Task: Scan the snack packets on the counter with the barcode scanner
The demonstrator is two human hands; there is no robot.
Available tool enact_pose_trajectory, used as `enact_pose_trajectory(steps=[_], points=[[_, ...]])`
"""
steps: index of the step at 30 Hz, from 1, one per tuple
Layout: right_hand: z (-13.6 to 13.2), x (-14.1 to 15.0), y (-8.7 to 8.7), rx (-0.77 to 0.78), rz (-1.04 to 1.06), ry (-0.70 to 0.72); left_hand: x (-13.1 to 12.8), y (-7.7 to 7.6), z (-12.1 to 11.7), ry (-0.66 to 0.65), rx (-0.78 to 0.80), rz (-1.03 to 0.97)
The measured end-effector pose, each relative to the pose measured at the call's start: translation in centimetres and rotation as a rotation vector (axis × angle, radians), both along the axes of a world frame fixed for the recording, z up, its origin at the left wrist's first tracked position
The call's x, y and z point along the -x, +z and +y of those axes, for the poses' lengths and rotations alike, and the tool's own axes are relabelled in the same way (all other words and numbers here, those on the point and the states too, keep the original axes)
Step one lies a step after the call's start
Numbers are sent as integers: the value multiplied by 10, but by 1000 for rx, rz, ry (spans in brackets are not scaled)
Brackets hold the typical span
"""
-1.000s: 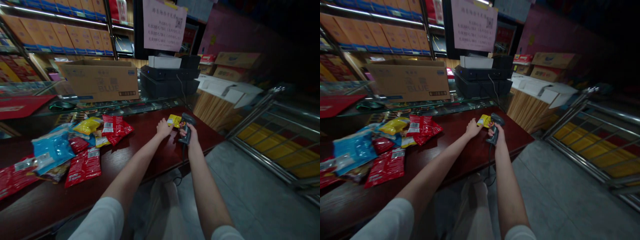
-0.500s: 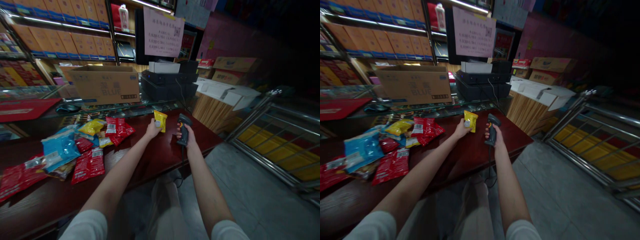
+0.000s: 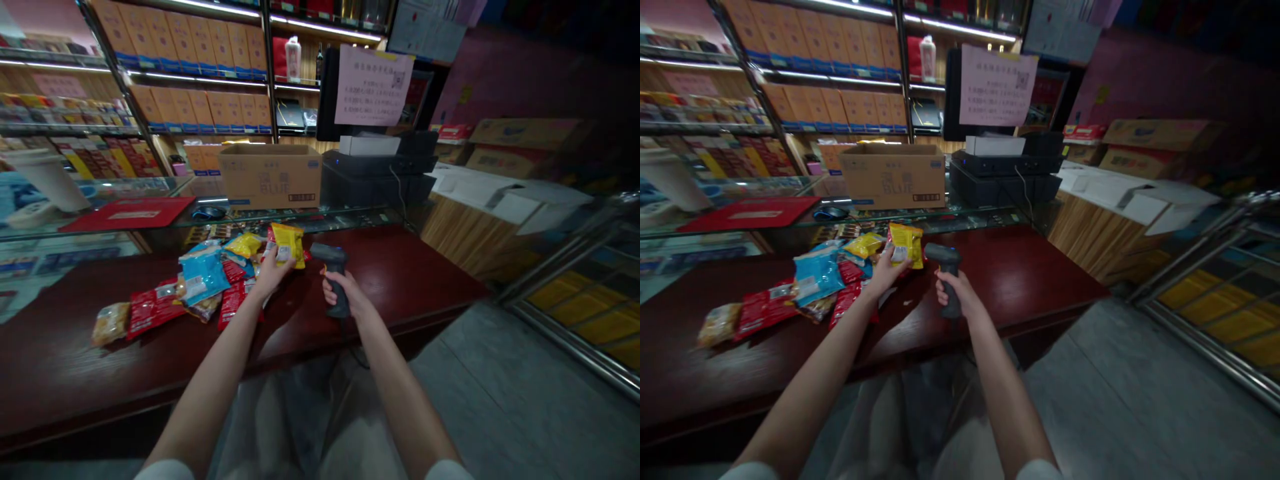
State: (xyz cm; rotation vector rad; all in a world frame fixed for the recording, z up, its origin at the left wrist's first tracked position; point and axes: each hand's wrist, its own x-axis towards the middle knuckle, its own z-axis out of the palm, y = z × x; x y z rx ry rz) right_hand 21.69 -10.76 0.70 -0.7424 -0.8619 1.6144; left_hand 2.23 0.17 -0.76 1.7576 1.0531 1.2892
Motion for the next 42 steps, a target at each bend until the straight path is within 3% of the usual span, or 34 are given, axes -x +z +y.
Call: enact_pose_trajectory(steps=[3, 6, 17, 27, 31, 36, 39, 42], points=[[-1, 28, -4, 14, 5, -8, 4, 0, 0, 7, -48, 11], [-1, 39, -9, 16, 18, -29, 3, -2, 0, 14, -86, 66], [-4, 52, -8, 23, -14, -47, 2, 0, 0, 50, -105, 168], [-11, 56, -1, -9, -50, -70, 1, 12, -10, 0, -28, 74], [-15, 44, 1, -19, -13, -91, 19, 22, -18, 63, -106, 275], [-18, 23, -2, 7, -2, -96, 58, 19, -23, -31, -81, 516], [-17, 18, -5, 12, -10, -119, 66, 12, -29, 110, -159, 640], [-16, 19, -5, 1, -30, -178, 52, 13, -44, 312, -263, 681]])
